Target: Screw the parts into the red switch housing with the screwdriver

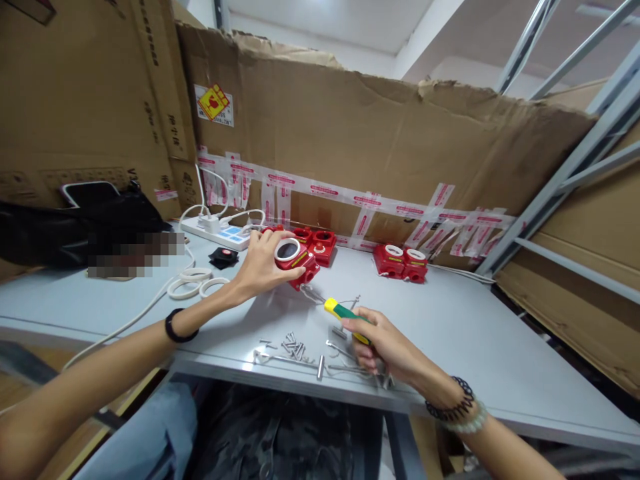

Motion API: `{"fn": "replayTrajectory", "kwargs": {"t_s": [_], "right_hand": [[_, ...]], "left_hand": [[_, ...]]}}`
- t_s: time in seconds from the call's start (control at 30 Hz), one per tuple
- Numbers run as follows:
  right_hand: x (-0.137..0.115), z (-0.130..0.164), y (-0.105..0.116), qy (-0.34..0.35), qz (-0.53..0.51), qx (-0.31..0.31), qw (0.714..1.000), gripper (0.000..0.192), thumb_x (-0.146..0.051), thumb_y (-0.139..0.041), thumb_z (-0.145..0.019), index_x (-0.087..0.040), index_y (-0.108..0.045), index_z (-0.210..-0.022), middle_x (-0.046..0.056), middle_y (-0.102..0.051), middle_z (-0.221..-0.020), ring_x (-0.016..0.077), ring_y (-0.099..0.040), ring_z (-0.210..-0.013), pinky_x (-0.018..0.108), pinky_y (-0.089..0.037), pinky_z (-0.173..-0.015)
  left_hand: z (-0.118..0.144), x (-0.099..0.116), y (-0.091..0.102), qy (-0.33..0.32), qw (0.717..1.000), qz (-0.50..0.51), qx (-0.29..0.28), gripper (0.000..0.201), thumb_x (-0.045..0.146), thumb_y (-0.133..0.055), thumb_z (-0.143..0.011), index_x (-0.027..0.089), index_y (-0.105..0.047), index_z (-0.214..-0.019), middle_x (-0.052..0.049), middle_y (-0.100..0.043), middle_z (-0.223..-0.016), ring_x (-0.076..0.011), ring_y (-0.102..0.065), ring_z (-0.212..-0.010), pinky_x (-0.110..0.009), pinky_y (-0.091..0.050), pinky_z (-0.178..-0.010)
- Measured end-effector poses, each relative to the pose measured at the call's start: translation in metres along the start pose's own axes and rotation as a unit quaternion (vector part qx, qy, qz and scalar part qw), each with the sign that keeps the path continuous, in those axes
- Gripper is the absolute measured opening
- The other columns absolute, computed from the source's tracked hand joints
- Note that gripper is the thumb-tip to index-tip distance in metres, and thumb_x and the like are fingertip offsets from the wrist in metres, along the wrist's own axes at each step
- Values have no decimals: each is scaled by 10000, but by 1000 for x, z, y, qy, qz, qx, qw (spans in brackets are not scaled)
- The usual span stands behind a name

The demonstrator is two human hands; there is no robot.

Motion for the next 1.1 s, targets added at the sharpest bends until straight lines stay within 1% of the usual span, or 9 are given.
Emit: {"fn": "replayTrajectory", "kwargs": {"t_s": [0.1,0.27,0.37,0.5,0.57,0.67,0.87,1.0,1.1], "right_hand": [[1,6,14,13,5,12,1000,301,-411,-595,-814,-224,-361,-790,-124,-351,-413,36,-260,-330,156,-197,-344],[8,16,28,7,10,20,1000,316,-446,-604,-796,-219,-388,-835,-132,-326,-405,40,-229,-328,167,-194,-350],[-6,26,38,76,33,41,996,296,-435,-604,-804,-199,-426,-824,-99,-379,-457,53,-299,-383,183,-250,-384],[-33,45,67,188,53,148,970,260,-390,-627,-781,-182,-474,-814,-28,-469,-634,97,-439,-561,224,-371,-483],[-38,50,80,211,58,189,957,240,-346,-638,-762,-180,-492,-856,-22,-468,-653,109,-440,-586,243,-387,-506],[-40,48,89,230,57,205,950,248,-295,-656,-734,-185,-496,-889,-47,-429,-605,102,-400,-560,245,-379,-509],[-41,42,92,245,22,231,941,338,-306,-710,-695,-203,-476,-916,-79,-397,-561,80,-335,-516,215,-338,-462],[-45,49,92,256,3,241,936,342,-303,-712,-682,-208,-473,-907,-84,-380,-542,79,-320,-504,209,-324,-444],[-45,53,93,257,7,248,934,345,-308,-711,-675,-212,-462,-893,-84,-394,-536,81,-331,-493,213,-321,-438]], "left_hand": [[-1,0,-14,14,999,13,-35,628,489,-702,-626,200,-532,-1157,-68,-544,-1061,-284,-395,-1008,-426,-383,-911],[-1,0,-31,32,996,33,-71,597,517,-698,-615,226,-545,-1113,-57,-564,-1046,-286,-411,-991,-437,-392,-881],[-3,0,-32,40,995,40,-82,573,535,-685,-621,236,-548,-1091,-55,-571,-1057,-293,-419,-1001,-442,-393,-874],[-9,6,-40,51,990,25,-126,578,568,-656,-635,250,-543,-1104,-74,-578,-1063,-325,-420,-1029,-473,-390,-860],[-13,17,-47,35,987,2,-156,587,586,-631,-649,275,-547,-1141,-89,-575,-1059,-354,-416,-1053,-505,-379,-858],[-19,39,-62,3,980,-33,-198,568,622,-568,-680,289,-581,-1140,-114,-567,-1090,-391,-414,-1088,-540,-357,-866],[-23,77,-93,-20,956,-108,-272,665,696,-445,-708,204,-580,-1134,-181,-556,-1184,-417,-450,-1124,-535,-328,-896],[-22,96,-110,-26,943,-146,-299,774,763,-392,-688,179,-547,-1172,-199,-572,-1191,-412,-486,-1114,-536,-281,-928],[-21,106,-118,-29,934,-171,-314,831,792,-411,-652,173,-536,-1192,-203,-592,-1174,-423,-503,-1106,-540,-257,-933]]}}
Point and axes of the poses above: each hand's wrist, its own z-axis away from the middle knuckle, its own y-axis out of the back of the hand, x = y × z, the point moved 10 cm from there along -z, towards the middle knuckle
